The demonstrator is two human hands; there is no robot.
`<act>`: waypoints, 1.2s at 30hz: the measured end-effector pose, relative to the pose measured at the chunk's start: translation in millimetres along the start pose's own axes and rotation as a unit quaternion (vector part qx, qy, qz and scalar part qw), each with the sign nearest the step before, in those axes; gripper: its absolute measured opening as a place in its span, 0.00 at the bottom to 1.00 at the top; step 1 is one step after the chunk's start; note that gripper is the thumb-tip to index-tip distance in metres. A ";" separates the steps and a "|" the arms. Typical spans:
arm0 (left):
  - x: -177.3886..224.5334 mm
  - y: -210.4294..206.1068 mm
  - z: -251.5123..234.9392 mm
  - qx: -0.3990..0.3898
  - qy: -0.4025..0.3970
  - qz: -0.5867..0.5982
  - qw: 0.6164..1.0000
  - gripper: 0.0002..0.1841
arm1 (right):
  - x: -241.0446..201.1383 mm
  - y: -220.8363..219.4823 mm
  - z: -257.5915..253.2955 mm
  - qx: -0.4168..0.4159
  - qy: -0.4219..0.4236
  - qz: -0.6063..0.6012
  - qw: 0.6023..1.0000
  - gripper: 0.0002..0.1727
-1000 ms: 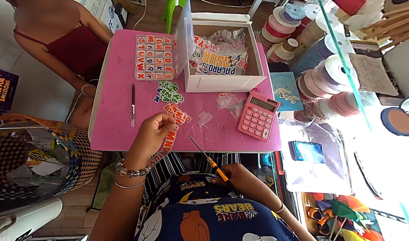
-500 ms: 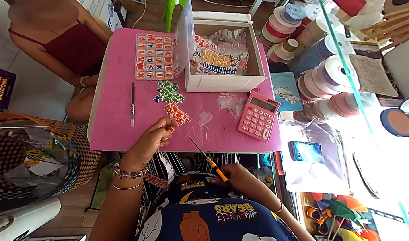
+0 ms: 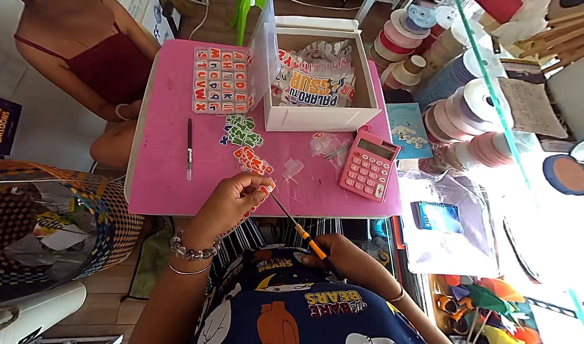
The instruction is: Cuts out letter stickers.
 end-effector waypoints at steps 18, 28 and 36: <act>10.0 -2.7 2.5 0.006 -0.019 0.018 1.000 0.14 | -2.7 -0.9 1.5 0.012 0.016 -0.028 0.999 0.22; 11.1 -11.3 0.5 -0.052 0.012 -0.001 0.999 0.12 | -4.4 -1.5 2.0 0.014 0.029 -0.023 0.999 0.22; 11.6 -13.6 -0.4 -0.080 -0.003 0.003 0.997 0.11 | -3.7 -2.2 1.7 0.014 0.031 -0.027 0.999 0.22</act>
Point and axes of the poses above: each hand's wrist, its own z-axis away from the middle knuckle, its own y-axis out of the back of the hand, x = y × z, the point moved 3 cm from there along -z, towards the middle knuckle, and after that the axes turned 3 degrees about z, right-handed, at the moved point
